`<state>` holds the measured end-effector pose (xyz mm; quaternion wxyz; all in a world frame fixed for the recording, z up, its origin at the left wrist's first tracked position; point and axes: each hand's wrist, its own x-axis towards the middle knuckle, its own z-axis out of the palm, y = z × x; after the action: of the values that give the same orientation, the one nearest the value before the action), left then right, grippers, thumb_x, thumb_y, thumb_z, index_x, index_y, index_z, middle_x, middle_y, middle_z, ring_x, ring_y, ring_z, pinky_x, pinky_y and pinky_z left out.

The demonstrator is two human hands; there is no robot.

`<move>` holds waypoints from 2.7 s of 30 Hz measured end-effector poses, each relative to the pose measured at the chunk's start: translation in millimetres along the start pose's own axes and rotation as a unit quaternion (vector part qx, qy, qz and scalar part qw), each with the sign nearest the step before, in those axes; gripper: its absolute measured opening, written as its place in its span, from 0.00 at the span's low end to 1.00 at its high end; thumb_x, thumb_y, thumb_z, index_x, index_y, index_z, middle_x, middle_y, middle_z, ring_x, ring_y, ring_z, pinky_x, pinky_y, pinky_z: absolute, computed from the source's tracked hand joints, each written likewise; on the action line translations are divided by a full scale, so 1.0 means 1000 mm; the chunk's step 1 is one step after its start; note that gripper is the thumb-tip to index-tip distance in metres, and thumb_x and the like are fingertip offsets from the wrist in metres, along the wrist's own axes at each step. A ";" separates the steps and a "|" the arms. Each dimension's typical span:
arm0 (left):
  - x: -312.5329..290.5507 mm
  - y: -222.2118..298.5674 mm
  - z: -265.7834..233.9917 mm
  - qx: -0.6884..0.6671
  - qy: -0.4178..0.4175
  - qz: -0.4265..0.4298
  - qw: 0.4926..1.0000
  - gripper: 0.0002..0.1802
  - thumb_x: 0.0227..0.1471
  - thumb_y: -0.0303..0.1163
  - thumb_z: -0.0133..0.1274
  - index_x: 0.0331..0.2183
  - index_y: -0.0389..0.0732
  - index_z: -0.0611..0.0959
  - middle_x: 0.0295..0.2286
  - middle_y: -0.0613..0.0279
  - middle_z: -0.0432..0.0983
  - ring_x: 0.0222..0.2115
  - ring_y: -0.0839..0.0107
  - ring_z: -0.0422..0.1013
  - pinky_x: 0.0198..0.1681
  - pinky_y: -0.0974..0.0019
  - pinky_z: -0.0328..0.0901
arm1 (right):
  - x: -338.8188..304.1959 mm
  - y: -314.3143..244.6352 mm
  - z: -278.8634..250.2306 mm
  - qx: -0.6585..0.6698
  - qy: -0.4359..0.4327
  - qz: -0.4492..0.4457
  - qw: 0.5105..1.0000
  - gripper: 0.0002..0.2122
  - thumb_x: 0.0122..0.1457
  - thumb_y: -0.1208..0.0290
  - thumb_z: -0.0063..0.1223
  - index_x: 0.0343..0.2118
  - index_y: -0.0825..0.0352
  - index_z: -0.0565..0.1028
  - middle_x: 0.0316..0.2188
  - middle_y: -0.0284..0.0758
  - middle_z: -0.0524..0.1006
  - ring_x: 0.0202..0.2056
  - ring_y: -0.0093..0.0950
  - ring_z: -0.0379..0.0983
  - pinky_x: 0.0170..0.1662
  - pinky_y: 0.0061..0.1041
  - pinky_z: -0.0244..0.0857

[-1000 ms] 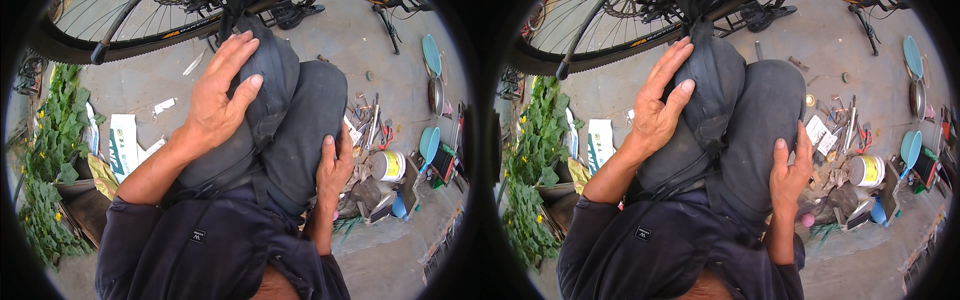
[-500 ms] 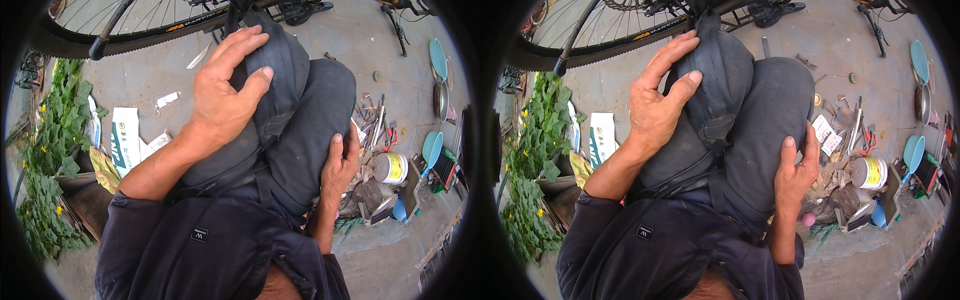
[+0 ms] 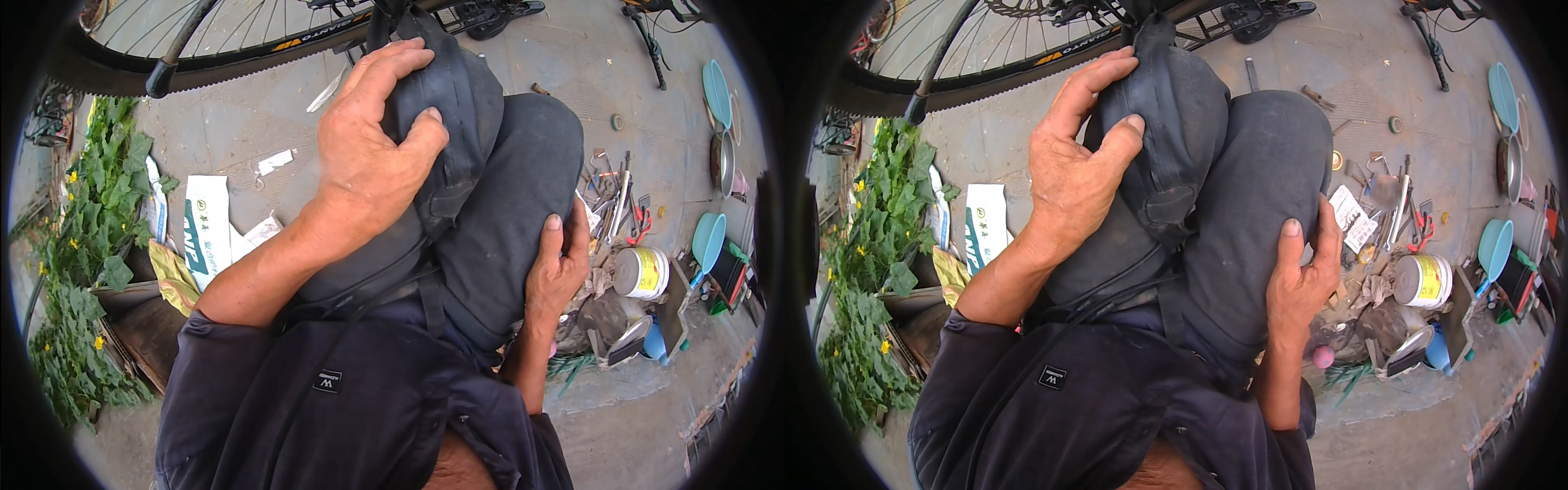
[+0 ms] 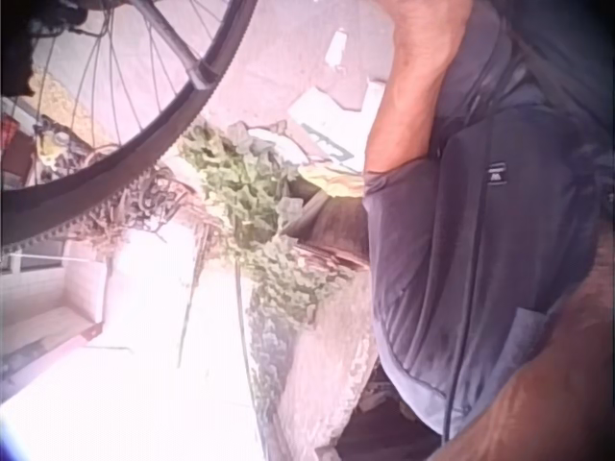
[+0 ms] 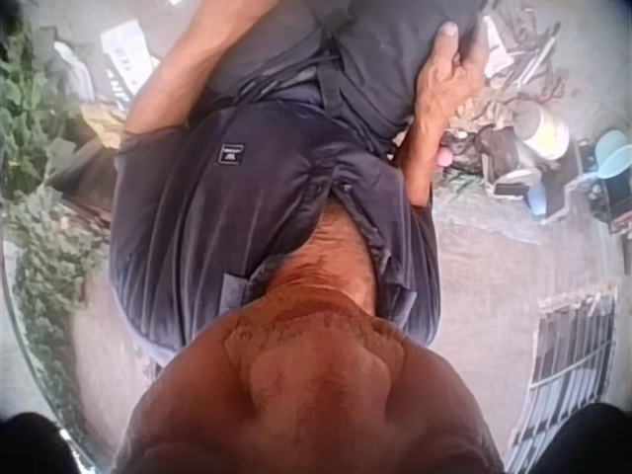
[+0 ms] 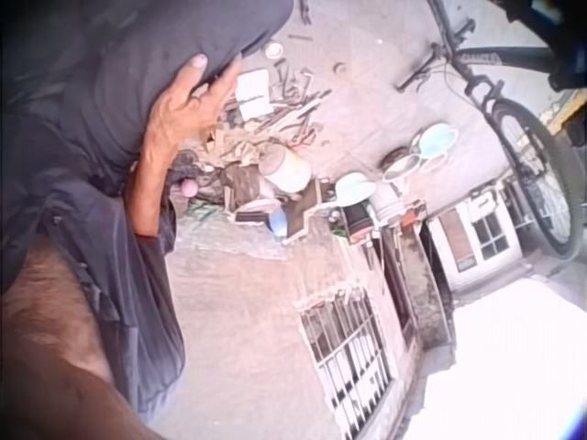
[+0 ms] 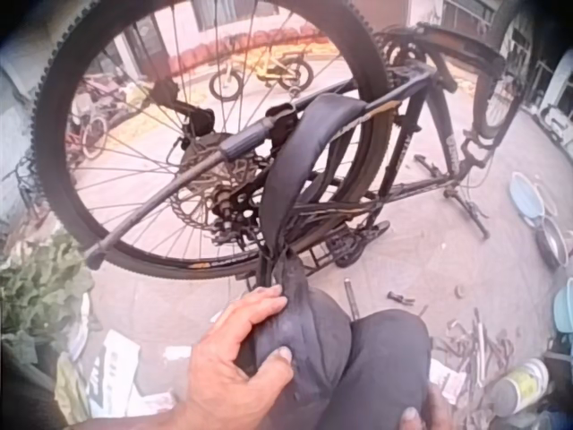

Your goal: The person applies a circular patch to a bicycle inner tube, presses it firmly, and uses a metal tool to smooth and secure the patch edges. The person repeatedly inspects the patched area and continues to press and smooth the patch with both hands.

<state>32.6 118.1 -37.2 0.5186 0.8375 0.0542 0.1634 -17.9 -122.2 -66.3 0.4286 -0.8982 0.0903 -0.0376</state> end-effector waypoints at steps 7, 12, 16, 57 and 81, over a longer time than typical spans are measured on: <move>-0.004 0.001 -0.003 -0.006 0.008 -0.006 1.000 0.21 0.42 0.25 0.55 0.43 0.34 0.79 0.46 0.49 0.74 0.49 0.55 0.70 0.54 0.62 0.63 | -0.004 -0.010 0.002 -0.025 0.073 -0.037 0.996 0.18 0.58 0.75 0.56 0.51 0.73 0.73 0.43 0.42 0.76 0.43 0.30 0.72 0.48 0.27 0.65; -0.019 -0.001 -0.010 0.044 0.069 0.033 0.996 0.17 0.43 0.25 0.62 0.38 0.34 0.79 0.40 0.55 0.73 0.38 0.66 0.71 0.43 0.67 0.66 | 0.009 -0.055 0.012 0.158 0.064 -0.028 0.985 0.09 0.56 0.79 0.59 0.41 0.72 0.77 0.33 0.33 0.76 0.29 0.18 0.70 0.34 0.17 0.65; -0.029 0.011 -0.017 -0.003 0.023 -0.051 0.998 0.11 0.49 0.26 0.63 0.35 0.36 0.79 0.32 0.67 0.73 0.30 0.83 0.66 0.31 0.78 0.61 | 0.035 -0.080 0.039 0.234 -0.050 -0.034 0.970 0.08 0.56 0.76 0.61 0.38 0.72 0.78 0.31 0.31 0.76 0.27 0.15 0.68 0.32 0.15 0.64; -0.012 0.039 -0.034 -0.439 -0.124 -0.446 0.770 0.08 0.58 0.30 0.53 0.38 0.37 0.80 0.34 0.62 0.80 0.35 0.73 0.77 0.41 0.68 0.72 | 0.042 -0.102 0.043 0.384 -0.166 0.065 0.906 0.07 0.55 0.76 0.63 0.34 0.73 0.78 0.26 0.26 0.76 0.27 0.11 0.68 0.31 0.10 0.62; 0.000 0.030 -0.023 -0.434 -0.124 -0.400 0.798 0.13 0.60 0.33 0.50 0.41 0.34 0.79 0.36 0.55 0.80 0.35 0.66 0.79 0.39 0.62 0.75 | 0.048 -0.091 0.057 0.375 -0.115 0.060 0.918 0.06 0.55 0.74 0.62 0.31 0.71 0.77 0.22 0.25 0.74 0.23 0.11 0.65 0.26 0.13 0.62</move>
<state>22.9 123.8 -1.2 0.8490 0.4420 0.2434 -0.1572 48.8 -31.7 -32.2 0.7428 -0.6627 0.0731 0.0602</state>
